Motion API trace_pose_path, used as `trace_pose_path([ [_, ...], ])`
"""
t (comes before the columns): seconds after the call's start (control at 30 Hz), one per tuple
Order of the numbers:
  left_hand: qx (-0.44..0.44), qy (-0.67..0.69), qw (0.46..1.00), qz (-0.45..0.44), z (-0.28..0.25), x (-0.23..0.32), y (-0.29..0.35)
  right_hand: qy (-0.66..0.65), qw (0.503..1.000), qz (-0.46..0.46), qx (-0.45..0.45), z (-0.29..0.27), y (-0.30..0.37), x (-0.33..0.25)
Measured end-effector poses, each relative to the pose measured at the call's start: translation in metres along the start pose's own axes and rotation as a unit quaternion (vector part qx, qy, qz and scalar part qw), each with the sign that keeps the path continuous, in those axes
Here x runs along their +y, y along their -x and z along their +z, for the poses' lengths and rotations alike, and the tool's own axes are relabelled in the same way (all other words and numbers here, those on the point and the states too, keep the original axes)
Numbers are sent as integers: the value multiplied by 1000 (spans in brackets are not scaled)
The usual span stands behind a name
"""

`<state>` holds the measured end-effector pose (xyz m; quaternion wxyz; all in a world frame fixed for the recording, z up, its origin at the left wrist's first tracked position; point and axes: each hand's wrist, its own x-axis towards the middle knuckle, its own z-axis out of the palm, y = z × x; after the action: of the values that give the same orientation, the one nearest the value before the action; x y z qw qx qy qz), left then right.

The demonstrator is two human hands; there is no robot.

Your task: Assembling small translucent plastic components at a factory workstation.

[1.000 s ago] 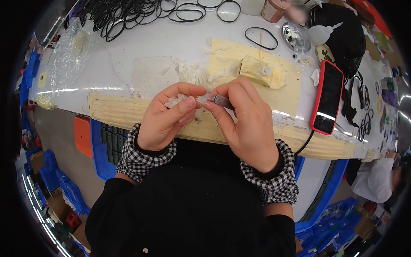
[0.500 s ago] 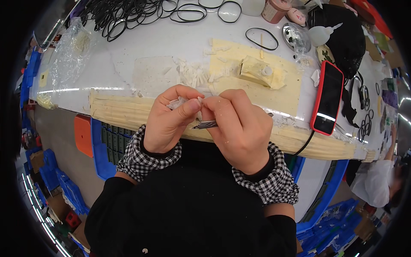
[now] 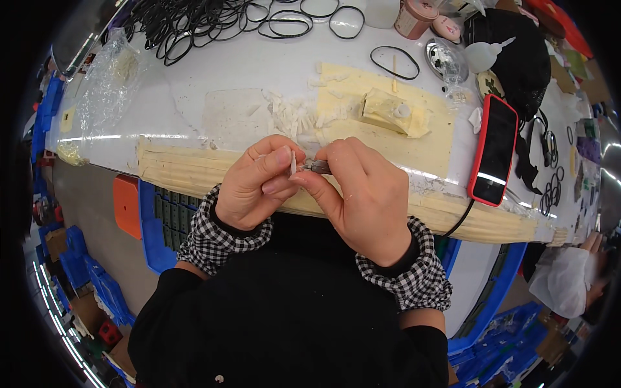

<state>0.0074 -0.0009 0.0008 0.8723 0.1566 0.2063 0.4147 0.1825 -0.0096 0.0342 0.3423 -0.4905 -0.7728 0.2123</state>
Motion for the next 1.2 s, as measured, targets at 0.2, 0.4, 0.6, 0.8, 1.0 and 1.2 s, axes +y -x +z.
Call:
trace_pose_path([
  [0.2, -37, -3, 999, 15, -2, -3, 0, 47, 998, -7, -30, 2, 0, 0],
  [0.4, -40, 4, 999, 17, -4, -6, -1, 59, 998, -6, -28, 2, 1, 0],
  [0.6, -29, 8, 999, 24, -4, -9, -1, 86, 996, -7, -31, 1, 1, -2],
  [0.8, -29, 6, 999, 19, -6, -10, 0, 92, 995, -8, -41, -1, 1, -3],
  [1.0, -26, -2, 1000, 17, -4, -10, 0, 95, 995, -9, -42, 0, 3, -2],
  [1.2, -61, 20, 998, 9, -6, -9, -1, 75, 997, -11, -28, 3, 3, 1],
])
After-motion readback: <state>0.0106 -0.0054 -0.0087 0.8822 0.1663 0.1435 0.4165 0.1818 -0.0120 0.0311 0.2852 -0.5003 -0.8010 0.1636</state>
